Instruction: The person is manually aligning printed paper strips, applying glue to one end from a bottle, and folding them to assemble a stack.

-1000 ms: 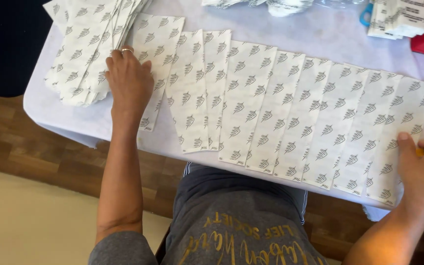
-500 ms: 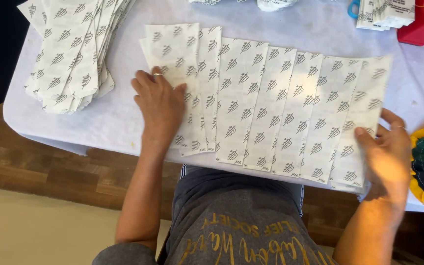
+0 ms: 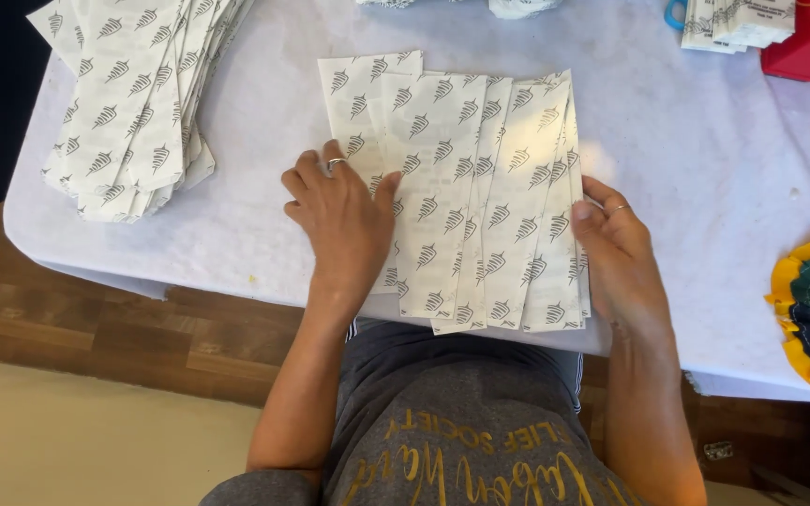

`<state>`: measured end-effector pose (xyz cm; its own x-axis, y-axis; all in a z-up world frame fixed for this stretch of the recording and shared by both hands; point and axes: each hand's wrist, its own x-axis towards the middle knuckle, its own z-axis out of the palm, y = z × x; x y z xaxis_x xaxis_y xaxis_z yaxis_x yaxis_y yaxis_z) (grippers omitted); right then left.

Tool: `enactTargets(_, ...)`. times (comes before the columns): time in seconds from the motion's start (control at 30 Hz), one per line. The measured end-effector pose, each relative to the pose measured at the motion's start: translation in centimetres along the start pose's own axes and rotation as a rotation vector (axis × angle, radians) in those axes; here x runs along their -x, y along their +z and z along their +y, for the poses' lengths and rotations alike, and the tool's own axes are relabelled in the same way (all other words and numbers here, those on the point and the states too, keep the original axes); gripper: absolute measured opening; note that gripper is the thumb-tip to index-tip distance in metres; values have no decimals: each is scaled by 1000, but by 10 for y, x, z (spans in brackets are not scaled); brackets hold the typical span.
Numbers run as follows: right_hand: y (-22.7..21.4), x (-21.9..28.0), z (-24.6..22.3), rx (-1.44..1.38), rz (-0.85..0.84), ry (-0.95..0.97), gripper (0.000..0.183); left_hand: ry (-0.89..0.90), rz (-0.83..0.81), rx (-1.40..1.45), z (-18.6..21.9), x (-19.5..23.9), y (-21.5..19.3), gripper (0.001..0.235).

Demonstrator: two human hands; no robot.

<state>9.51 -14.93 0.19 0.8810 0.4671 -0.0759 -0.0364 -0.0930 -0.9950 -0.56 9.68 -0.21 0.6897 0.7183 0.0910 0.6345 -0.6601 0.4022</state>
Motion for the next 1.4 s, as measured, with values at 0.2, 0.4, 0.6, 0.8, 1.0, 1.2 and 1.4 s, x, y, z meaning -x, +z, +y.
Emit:
enactTargets(0.2,42,5,-23,20,-152,-41,63,85,-72,148,29,17,18,80)
enactTargets(0.4,61,-3,-30,1,-244,-4,64,228,-192,423,47,37,5,64)
enactTargets(0.6,53,-2,-62,318,-250,-51,89,189,-303,863,35,30,-10,48)
enactTargets(0.8,42,14,-110,1084,-308,-321,78,-486,-389,1825,53,26,9,72)
enactTargets(1.0,10,26,-66,1331,-141,-507,31,-257,-338,2195,42,36,43,41)
enactTargets(1.2,-4,34,-57,885,53,-651,13,76,-4,2279,15,18,46,60)
enactTargets(1.4,-37,36,-26,909,180,-394,39,345,54,1394,-10,4,-24,68)
